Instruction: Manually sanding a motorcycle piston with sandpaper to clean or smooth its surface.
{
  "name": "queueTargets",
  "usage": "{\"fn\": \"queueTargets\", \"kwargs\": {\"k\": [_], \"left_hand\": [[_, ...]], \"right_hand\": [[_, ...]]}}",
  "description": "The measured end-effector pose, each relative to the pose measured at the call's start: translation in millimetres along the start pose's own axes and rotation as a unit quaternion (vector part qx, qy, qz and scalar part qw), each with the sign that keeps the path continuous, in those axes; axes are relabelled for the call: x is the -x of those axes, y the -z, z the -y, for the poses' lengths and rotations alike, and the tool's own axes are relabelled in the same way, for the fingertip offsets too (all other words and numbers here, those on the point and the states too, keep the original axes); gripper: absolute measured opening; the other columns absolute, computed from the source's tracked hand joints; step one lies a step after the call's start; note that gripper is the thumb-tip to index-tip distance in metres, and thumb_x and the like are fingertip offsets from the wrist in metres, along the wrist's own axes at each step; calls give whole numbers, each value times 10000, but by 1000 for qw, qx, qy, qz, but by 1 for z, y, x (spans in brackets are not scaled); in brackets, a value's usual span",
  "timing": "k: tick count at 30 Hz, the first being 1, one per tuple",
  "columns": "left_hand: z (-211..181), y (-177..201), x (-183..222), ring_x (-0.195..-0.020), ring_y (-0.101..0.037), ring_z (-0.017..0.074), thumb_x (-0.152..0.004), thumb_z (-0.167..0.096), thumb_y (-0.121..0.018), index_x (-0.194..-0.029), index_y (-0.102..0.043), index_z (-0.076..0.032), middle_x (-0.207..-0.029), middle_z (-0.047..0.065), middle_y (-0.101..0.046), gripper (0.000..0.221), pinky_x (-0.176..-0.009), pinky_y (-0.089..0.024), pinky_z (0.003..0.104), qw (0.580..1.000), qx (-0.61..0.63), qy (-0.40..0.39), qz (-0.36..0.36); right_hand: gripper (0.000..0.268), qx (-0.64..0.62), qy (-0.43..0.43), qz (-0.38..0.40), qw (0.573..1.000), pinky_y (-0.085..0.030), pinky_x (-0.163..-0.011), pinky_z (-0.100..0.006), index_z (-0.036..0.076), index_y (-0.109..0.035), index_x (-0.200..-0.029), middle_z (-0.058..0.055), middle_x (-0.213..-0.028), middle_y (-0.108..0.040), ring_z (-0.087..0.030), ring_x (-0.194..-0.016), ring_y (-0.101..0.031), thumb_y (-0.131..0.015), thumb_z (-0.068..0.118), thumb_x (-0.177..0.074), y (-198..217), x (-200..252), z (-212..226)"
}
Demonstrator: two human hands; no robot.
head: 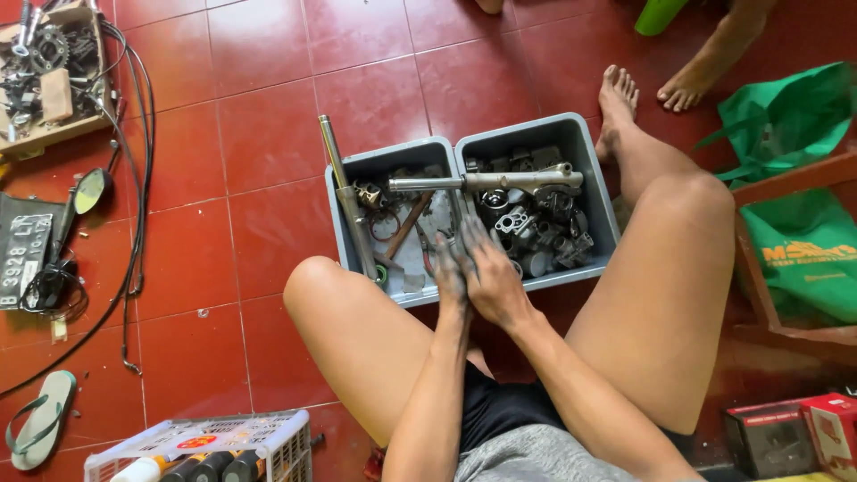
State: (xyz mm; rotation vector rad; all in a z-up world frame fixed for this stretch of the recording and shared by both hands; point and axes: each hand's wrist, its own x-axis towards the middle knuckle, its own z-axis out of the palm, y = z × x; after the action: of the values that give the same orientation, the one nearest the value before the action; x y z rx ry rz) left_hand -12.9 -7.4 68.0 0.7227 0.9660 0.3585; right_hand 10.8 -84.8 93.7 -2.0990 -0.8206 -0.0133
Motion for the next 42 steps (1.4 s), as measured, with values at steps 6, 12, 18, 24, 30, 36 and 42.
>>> {"fn": "queueTargets", "kwargs": {"k": [6, 12, 18, 24, 30, 36, 42], "left_hand": [[-5, -13, 3, -1394, -453, 244, -984, -543, -539, -1487, -508, -130, -1530, 94, -493, 651, -1200, -350, 402, 1000, -19, 17, 12], [-10, 1, 9, -1324, -531, 240, -947, -640, -552, -1453, -556, -112, -1471, 106, -558, 732, -1156, -413, 400, 999, -35, 30, -8], [24, 3, -19, -1329, -547, 231, -959, -587, -617, -1490, -467, -86, -1473, 120, -553, 745, -1144, -435, 393, 999, -47, 4, -14], [-6, -6, 5, -1000, -684, 190, -925, -656, -608, -1148, -726, -130, -1109, 70, -732, 583, -899, -573, 374, 998, 26, 32, -44], [6, 14, -23, -1368, -521, 199, -938, -720, -522, -1422, -597, -128, -1465, 73, -578, 768, -1201, -348, 352, 993, -112, 9, -41], [-5, -7, 9, -1287, -576, 231, -995, -619, -506, -1351, -637, -53, -1375, 135, -637, 682, -1129, -429, 413, 995, -89, -32, -18], [9, -12, -2, -1167, -607, 234, -943, -583, -645, -1398, -556, -108, -1299, 136, -660, 664, -1037, -497, 380, 999, 8, -9, -43]], "right_hand": [[357, -4, 26, 9, 1000, -462, -1092, -424, 58, -670, -1341, -181, -1349, -665, -346, -1292, -594, -541, 215, -1047, 3, 17, 17], [377, 60, -57, 50, 995, -536, -962, -398, 102, -746, -1038, -118, -1020, -731, -306, -1051, -703, -544, 420, -1040, 30, -9, 61], [333, -31, -51, 1, 998, -479, -1073, -443, 5, -706, -1203, -209, -1205, -711, -391, -1167, -646, -507, 237, -1073, 10, -14, 11], [294, -13, -26, 20, 999, -495, -1038, -499, -21, -722, -1086, -273, -1091, -700, -428, -1102, -657, -596, 239, -1033, 16, -5, 35], [339, -34, -3, 43, 998, -497, -1037, -463, 31, -675, -1312, -253, -1273, -674, -412, -1213, -617, -539, 171, -1035, 26, 7, 55], [305, 11, -12, 22, 1000, -543, -958, -458, 40, -709, -1156, -210, -1108, -721, -392, -1074, -686, -549, 275, -1045, 28, -16, 38], [334, -1, 29, 45, 999, -487, -1054, -445, 46, -652, -1309, -218, -1323, -635, -377, -1245, -598, -557, 191, -1023, 13, 12, 27]]}}
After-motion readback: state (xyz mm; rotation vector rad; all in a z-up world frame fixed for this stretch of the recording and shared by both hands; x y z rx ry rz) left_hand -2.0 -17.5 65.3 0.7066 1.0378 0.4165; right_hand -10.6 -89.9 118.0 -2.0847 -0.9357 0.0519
